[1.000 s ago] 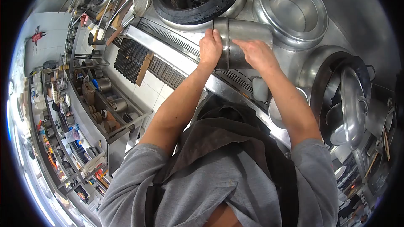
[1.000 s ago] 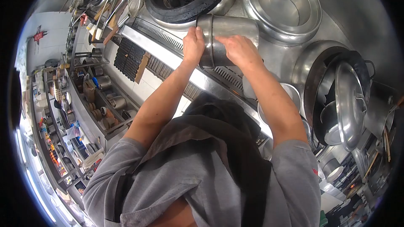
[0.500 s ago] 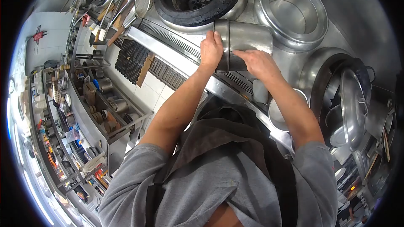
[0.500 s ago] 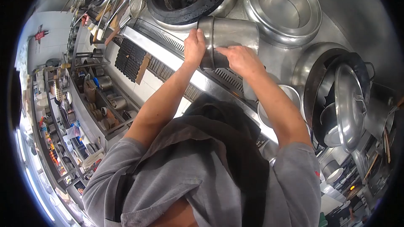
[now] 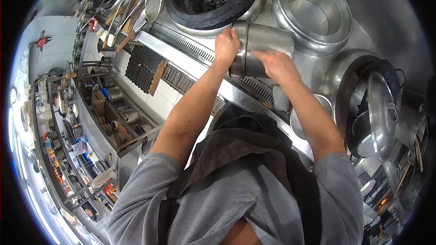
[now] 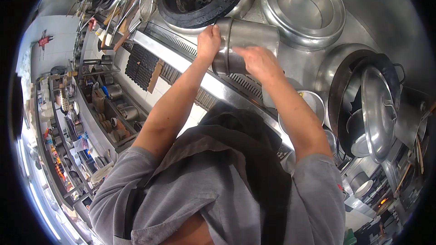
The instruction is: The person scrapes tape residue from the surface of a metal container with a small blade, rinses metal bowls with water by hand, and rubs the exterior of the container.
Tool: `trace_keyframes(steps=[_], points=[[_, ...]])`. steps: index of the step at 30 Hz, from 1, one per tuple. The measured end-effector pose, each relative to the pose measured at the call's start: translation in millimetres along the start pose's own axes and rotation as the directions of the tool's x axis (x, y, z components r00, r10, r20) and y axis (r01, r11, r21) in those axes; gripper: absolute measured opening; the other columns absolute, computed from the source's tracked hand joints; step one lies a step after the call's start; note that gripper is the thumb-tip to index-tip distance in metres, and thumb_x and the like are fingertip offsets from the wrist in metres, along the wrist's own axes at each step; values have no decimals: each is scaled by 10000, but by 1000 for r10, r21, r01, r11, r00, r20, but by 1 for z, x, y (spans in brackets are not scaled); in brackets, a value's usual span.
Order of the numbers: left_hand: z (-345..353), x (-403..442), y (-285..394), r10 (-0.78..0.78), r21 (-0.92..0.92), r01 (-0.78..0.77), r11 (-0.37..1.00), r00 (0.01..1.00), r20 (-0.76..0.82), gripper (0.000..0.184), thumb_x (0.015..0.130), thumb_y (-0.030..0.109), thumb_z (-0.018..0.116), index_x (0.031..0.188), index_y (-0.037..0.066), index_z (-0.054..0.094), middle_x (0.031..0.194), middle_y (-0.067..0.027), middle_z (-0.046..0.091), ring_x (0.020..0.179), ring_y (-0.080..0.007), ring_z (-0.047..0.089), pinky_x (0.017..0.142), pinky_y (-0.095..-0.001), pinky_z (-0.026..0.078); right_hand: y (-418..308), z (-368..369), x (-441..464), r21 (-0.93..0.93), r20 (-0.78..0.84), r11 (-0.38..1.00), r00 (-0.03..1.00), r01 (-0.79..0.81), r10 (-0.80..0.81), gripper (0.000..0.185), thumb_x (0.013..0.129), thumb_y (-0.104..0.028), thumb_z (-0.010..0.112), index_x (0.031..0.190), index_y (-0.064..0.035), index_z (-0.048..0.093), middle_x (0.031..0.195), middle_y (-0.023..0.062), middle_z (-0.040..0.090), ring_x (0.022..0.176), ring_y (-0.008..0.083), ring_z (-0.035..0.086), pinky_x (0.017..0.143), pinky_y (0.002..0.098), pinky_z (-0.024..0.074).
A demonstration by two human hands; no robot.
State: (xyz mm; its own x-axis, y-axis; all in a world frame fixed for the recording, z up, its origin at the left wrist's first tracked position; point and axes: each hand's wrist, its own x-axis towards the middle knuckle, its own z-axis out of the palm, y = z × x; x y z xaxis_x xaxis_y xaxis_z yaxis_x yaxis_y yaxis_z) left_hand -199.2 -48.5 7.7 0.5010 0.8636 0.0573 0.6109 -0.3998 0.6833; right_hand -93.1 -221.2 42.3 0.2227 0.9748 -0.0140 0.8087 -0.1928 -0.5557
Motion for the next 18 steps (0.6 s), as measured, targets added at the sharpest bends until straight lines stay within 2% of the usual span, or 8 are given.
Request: trace_keyframes(steps=[2,3,8,9,11,15,18], points=[[1,6,-2,21,38,-22,999,999,26,392,992,317,480,877,-24,637,860,-302,654,884,-510,618,782,-553,465,5,-4,10,64,-151,998,988,-3,12,454,822,-1,506,1197,-180,689,927,150,698,874,343,678,771,458,549],[0,7,-1,22,54,-23,998,999,24,390,989,318,483,888,-23,642,870,-303,654,890,-509,618,787,-550,467,3,-3,9,68,-152,998,988,-9,20,454,822,-1,506,1197,-180,689,927,150,698,874,343,678,771,458,549],[-1,7,4,5,62,-6,998,1000,16,382,987,316,486,913,-20,652,899,-305,656,913,-507,616,810,-545,470,-5,2,-6,20,5,1000,1000,3,-3,457,827,14,494,1196,-174,689,926,160,700,862,359,674,786,467,543],[-1,8,4,5,63,-6,998,1000,16,381,988,315,485,919,-19,655,904,-304,657,919,-506,617,817,-545,469,-4,3,-4,19,3,1000,1000,6,-6,457,827,14,494,1196,-174,689,926,160,700,862,359,674,786,467,543],[1,7,4,6,63,-8,998,1000,22,380,988,314,483,926,-17,658,908,-302,659,925,-504,617,824,-545,468,2,4,1,71,-98,997,995,2,5,460,830,12,494,1198,-181,690,923,150,701,867,354,675,785,465,543],[-1,6,6,-2,73,0,997,1000,29,380,989,312,478,940,-16,664,912,-302,661,930,-501,620,838,-543,466,4,2,8,41,-86,999,996,-28,31,463,827,13,494,1199,-182,689,938,147,705,875,350,676,785,462,545],[-1,7,7,-10,75,8,997,1000,22,381,989,311,475,935,-15,664,912,-300,661,929,-501,619,840,-543,467,-4,-2,1,27,-3,1000,1000,3,-3,444,831,12,493,1181,-170,697,967,152,706,882,353,675,788,459,546]])
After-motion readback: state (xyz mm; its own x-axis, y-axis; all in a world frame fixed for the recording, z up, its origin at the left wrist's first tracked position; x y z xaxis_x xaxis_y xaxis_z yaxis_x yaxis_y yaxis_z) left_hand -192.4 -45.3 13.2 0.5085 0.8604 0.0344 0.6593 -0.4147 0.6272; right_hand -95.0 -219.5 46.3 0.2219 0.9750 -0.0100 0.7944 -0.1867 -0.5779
